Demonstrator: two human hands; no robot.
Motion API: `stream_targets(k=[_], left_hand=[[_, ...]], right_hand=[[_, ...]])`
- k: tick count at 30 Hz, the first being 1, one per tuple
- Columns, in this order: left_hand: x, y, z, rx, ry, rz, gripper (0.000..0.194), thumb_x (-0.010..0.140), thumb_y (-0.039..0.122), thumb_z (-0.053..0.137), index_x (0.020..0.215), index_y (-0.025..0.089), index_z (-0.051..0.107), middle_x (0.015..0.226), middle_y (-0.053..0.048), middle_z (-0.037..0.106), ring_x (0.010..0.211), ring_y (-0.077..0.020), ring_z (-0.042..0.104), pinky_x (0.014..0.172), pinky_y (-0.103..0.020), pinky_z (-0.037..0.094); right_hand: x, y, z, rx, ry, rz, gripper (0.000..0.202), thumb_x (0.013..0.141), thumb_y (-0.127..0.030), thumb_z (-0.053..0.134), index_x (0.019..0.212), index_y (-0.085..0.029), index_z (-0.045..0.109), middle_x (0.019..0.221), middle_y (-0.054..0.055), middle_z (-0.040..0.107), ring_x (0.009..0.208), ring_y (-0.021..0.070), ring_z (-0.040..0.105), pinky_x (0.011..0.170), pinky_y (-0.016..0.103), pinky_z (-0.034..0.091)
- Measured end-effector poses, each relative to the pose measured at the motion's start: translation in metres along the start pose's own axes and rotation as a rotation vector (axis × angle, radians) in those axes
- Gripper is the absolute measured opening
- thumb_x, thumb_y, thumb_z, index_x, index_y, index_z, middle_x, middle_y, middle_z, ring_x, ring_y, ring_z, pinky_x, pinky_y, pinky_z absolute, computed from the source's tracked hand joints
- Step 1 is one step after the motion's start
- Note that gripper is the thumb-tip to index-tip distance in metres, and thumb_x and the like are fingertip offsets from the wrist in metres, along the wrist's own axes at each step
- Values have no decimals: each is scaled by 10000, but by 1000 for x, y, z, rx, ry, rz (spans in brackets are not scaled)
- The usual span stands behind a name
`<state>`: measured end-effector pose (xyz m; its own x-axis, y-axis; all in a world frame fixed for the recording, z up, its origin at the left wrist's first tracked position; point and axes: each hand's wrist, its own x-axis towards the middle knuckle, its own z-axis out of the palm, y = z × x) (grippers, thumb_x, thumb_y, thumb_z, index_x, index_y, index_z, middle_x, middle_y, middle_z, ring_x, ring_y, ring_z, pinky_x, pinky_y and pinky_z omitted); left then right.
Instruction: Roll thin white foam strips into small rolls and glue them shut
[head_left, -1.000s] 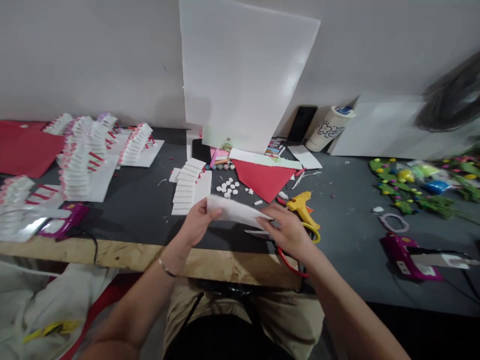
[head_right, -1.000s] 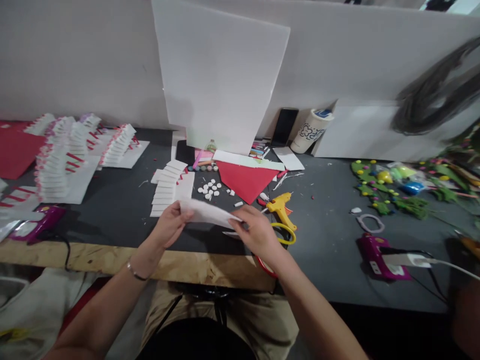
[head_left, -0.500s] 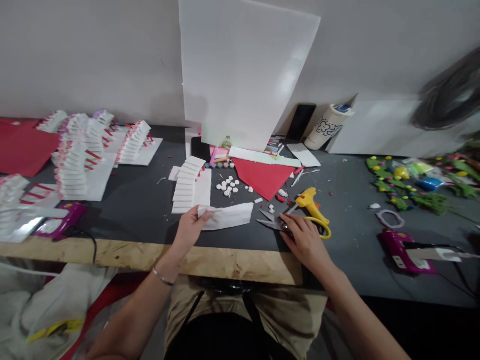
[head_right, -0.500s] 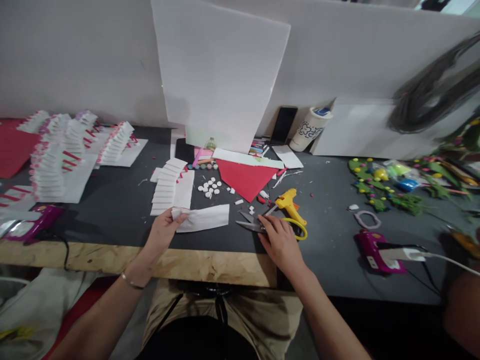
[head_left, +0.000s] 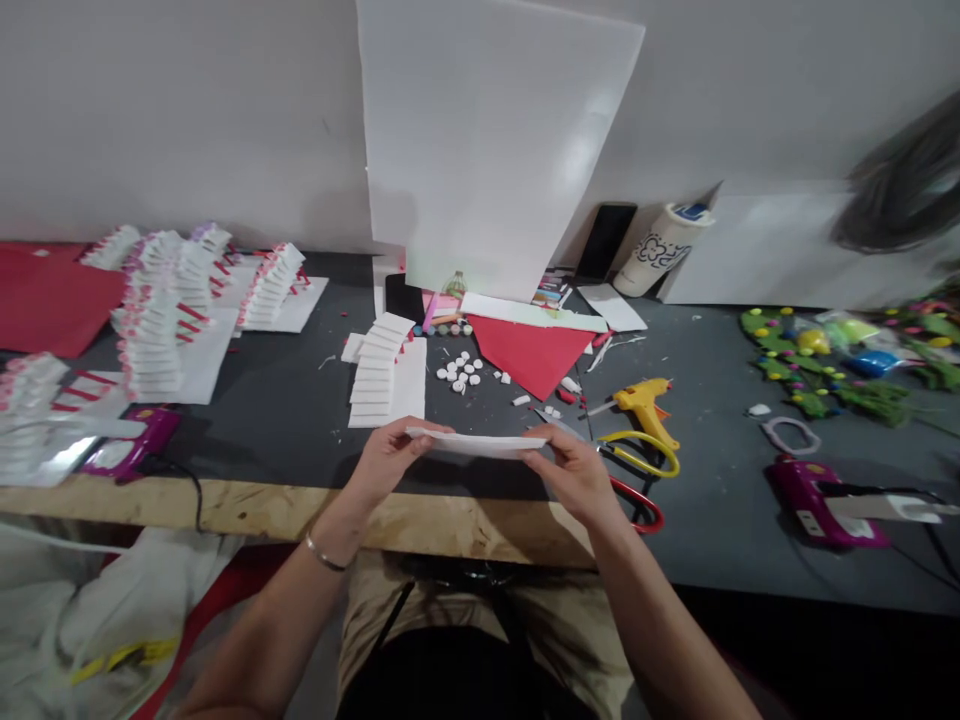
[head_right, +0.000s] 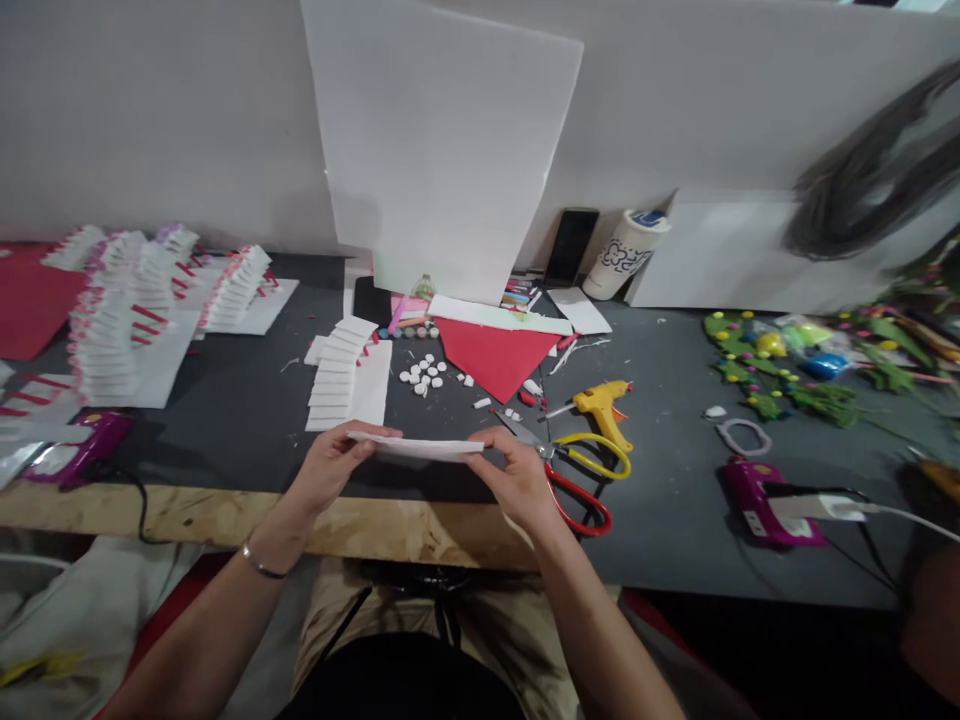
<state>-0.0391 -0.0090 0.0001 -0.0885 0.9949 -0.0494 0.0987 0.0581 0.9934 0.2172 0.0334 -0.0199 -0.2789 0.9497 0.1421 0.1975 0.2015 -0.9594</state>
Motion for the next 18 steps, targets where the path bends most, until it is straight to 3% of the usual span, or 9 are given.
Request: stream_targets(k=[3, 6, 11, 16, 18], left_hand=[[3, -3, -2, 71, -62, 11, 297, 767, 396, 732, 977, 186, 748, 1033, -90, 756, 922, -216, 676, 818, -312, 516], [7, -11, -1, 128, -118, 25, 314, 751, 347, 744, 1029, 201, 741, 1081, -89, 747, 1015, -234, 668, 938, -370, 499], [7, -16, -6, 252, -262, 84, 387, 792, 393, 724, 1145, 235, 705, 1213, -87, 708, 1351, -290, 484, 1167, -489, 314], [3, -14, -13, 622, -432, 278, 552, 798, 424, 744, 1304, 261, 593, 1358, -95, 620, 1337, -267, 492, 1201, -547, 222], [1, -16, -11, 821, -468, 374, 491, 818, 379, 735, 1274, 249, 608, 1349, -95, 625, 1322, -268, 503, 1186, -555, 245]], right_hand=[[-1, 0, -2, -95, -12, -113, 94, 831, -327, 672, 855, -246, 715, 907, 40, 732, 898, 206, 669, 845, 360, 527], [-2, 5, -1, -181, -42, -115, 158, 828, -326, 676, 964, -255, 715, 983, 50, 743, 953, 222, 674, 868, 381, 531], [1, 4, 0, -281, -141, -182, 159, 917, -315, 577, 940, -245, 718, 925, 62, 744, 902, 215, 675, 837, 374, 540], [-7, 5, -2, -562, -241, -304, 293, 882, -289, 630, 1170, -241, 651, 1176, 96, 686, 1092, 264, 621, 950, 458, 503], [-12, 6, 0, -723, -289, -346, 372, 854, -247, 662, 1222, -214, 619, 1253, 116, 647, 1127, 285, 593, 960, 466, 490]])
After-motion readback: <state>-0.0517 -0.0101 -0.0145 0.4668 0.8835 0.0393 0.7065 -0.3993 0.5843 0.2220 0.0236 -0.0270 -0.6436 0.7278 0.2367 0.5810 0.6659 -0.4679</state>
